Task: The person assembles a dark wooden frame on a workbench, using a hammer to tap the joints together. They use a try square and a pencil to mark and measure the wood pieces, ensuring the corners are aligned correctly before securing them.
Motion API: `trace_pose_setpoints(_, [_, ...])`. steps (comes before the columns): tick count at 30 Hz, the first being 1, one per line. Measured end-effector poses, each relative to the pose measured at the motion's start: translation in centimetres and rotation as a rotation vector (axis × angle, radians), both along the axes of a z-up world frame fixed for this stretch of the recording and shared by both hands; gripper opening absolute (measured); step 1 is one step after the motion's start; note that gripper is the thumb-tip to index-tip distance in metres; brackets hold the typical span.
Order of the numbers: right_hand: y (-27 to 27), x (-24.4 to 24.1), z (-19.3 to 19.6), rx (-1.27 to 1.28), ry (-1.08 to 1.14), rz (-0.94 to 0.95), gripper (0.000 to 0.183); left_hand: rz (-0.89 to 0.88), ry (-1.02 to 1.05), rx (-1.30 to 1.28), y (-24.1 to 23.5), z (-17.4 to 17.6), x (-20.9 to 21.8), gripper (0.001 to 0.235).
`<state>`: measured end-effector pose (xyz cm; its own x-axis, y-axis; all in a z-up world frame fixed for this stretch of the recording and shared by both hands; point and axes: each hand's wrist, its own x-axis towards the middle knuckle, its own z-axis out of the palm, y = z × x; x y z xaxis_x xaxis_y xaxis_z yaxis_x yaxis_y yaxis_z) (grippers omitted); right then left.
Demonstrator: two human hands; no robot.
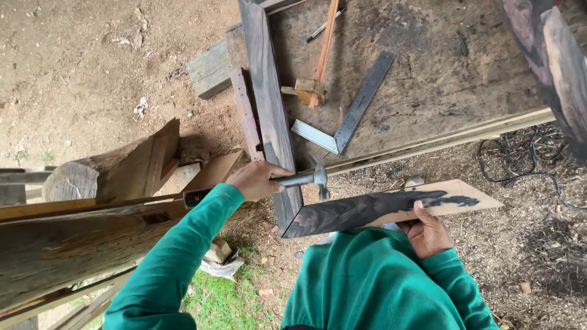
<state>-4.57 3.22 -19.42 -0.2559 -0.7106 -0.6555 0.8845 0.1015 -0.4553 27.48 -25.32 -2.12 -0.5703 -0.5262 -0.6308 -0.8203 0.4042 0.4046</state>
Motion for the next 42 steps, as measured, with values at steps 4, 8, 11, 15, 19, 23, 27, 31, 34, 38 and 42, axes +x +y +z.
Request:
trace_pose_setpoints(4, [1.1, -0.5, -2.7, 0.021, -0.056, -0.007, 0.036, 0.028, 0.059, 0.009, 0.5, -0.2, 0.0, 0.046])
trace_pose_setpoints(8, [0.7, -0.5, -1.4, 0.037, -0.009, -0.021, 0.038, 0.044, 0.08, 0.031, -0.2, -0.3, 0.2, 0.045])
trace_pose_setpoints(11, [1.0, -0.5, -2.0, 0.042, -0.048, -0.031, 0.037, 0.012, 0.206, -0.034, 0.3, -3.6, 1.5, 0.044])
trace_pose_setpoints(15, [1.0, -0.6, -1.4, 0.029, -0.012, -0.017, 0.039, 0.061, -0.228, 0.118, 0.8, 2.6, -1.1, 0.045])
trace_pose_setpoints(19, [1.3, -0.7, -1.8, 0.057, -0.12, 0.003, 0.039, 0.023, 0.028, 0.014, 0.8, 0.1, 0.1, 0.037])
trace_pose_setpoints(23, [1.6, -0.9, -2.8, 0.052, -0.025, -0.019, 0.037, 0.023, -0.037, 0.045, 0.6, 1.2, -0.4, 0.04])
trace_pose_setpoints(27, [1.5, -0.3, -1.0, 0.096, -0.126, 0.001, 0.041, 0.167, 0.13, 0.02, 1.5, 0.0, 0.1, 0.041])
trace_pose_setpoints(31, [1.5, -0.7, -2.0, 0.051, -0.038, -0.009, 0.04, 0.025, 0.043, 0.0, 1.0, 0.9, -0.1, 0.043])
trace_pose_setpoints(34, [1.5, -0.3, -1.1, 0.077, -0.109, 0.002, 0.043, 0.074, 0.054, 0.011, 1.4, 0.6, 0.0, 0.042])
trace_pose_setpoints(38, [1.7, 0.0, -1.0, 0.088, -0.036, -0.02, 0.043, -0.007, -0.009, 0.038, 1.2, 1.0, -0.1, 0.043])
trace_pose_setpoints(42, [1.9, -0.2, -1.4, 0.102, -0.112, -0.001, 0.045, 0.162, 0.001, 0.007, 1.9, 0.9, -0.2, 0.043])
